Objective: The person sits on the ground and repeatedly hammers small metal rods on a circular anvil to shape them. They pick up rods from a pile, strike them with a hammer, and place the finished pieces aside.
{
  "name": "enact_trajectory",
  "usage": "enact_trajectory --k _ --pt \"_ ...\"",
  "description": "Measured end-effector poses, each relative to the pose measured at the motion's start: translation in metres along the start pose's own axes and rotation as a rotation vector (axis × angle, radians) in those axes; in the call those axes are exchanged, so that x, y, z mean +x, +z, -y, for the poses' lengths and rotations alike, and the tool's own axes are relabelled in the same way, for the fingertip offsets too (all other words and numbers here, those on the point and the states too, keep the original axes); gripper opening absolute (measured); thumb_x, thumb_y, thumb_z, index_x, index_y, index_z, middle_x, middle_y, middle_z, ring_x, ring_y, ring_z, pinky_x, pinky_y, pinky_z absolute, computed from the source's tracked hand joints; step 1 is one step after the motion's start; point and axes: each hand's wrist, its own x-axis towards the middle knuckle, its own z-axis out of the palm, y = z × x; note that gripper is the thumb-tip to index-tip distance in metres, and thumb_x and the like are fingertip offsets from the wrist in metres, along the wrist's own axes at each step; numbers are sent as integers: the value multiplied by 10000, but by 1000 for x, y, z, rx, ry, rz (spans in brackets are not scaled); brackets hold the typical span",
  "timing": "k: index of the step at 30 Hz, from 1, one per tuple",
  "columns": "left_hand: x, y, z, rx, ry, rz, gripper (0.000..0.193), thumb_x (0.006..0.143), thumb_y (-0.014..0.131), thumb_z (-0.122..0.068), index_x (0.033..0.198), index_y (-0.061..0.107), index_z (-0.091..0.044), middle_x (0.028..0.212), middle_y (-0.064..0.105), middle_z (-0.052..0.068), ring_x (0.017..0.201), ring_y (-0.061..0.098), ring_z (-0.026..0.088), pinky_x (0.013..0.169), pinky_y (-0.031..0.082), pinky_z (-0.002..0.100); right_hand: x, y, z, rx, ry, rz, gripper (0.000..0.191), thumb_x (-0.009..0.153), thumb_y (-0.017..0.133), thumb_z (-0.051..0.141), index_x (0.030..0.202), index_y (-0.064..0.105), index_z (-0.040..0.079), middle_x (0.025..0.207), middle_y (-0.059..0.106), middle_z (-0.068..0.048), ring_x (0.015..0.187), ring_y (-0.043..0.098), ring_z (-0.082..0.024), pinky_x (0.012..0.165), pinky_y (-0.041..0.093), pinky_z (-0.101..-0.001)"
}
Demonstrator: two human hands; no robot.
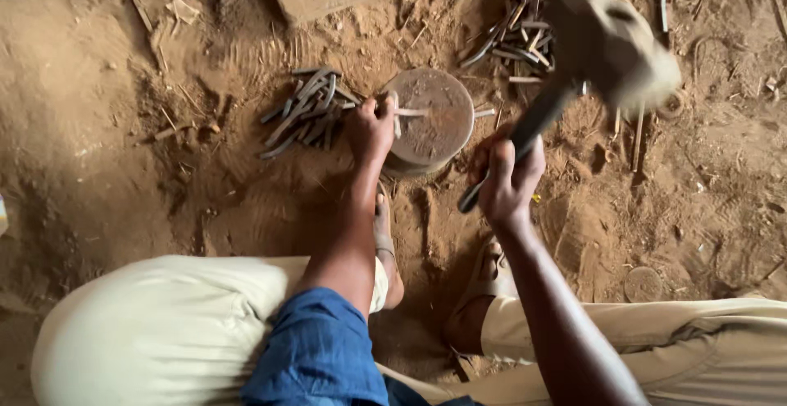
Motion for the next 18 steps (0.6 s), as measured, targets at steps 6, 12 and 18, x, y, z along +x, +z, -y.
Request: enact_trajectory --k 6,12,18 --pt "-1 -5 -10 -72 -106 139 437 1034 577 -424 796 701 -79 658 710 68 536 663 186 547 519 407 -24 17 -44 -532 671 177 304 1054 529 428 1018 558 128 641 552 5 471 510 -92 386 448 -277" --pt "-6 -11 -17 -32 -6 12 487 1015 628 -465 822 719 -28 697 693 169 608 682 315 596 524 453 -19 0 -52 -596 993 120 457 1042 533 469 1128 618 29 677 596 -32 481 523 -122 390 463 -329" --pt "5 -8 -7 -213 41 -94 455 975 695 -462 845 742 -28 731 704 164 670 687 310 574 514 425 -27 -17 -51 -603 970 262 478 1011 572 491 1131 603 29 618 543 -11 448 519 -116 380 474 -314"
